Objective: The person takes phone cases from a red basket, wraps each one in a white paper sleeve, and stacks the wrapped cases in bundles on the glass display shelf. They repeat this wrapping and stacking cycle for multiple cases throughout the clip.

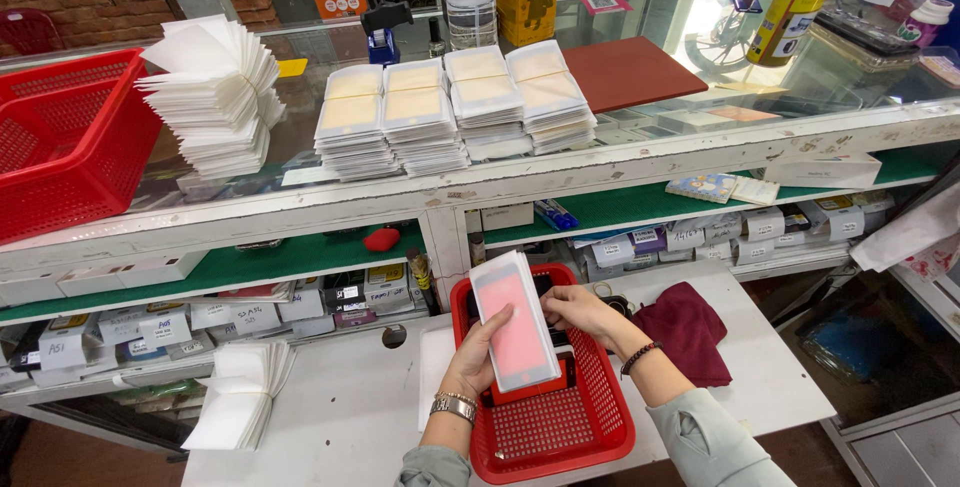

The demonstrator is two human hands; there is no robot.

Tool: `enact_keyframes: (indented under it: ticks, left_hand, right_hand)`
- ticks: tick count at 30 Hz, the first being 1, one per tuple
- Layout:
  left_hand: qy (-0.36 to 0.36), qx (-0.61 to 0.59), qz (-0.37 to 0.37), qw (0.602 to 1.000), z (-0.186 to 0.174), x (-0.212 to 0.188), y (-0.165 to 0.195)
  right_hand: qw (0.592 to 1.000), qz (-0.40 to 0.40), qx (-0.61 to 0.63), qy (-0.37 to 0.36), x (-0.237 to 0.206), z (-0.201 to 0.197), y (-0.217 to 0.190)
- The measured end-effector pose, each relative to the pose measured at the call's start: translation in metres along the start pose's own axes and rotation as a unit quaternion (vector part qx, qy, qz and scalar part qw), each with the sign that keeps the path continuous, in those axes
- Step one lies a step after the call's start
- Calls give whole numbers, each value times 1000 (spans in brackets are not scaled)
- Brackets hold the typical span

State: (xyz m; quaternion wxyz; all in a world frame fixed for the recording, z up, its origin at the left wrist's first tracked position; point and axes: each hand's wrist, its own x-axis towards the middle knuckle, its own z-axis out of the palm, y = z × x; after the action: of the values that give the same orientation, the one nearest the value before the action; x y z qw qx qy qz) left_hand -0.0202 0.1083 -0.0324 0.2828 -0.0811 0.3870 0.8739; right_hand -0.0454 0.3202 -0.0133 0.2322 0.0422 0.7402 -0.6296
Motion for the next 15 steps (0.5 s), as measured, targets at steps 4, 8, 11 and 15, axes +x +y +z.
enact_keyframes:
  ticks: [4,8,11,15]
  left_hand:
    - [-48,-148,23,988,-14,-7,0]
    - [-102,-189,44,976,-27,-17,-1]
    - [-107,-186,48,976,-27,-20,1]
    - [-97,-156,36,982,-27,-24,5]
  right_hand:
    - [919,31,380,-100,-9,6,-7]
    - [886,-28,423,-189,-4,26,-17]
    - [973,1,210,-92,8,50,-21]
    - [993,9,-85,83,12,76,-8]
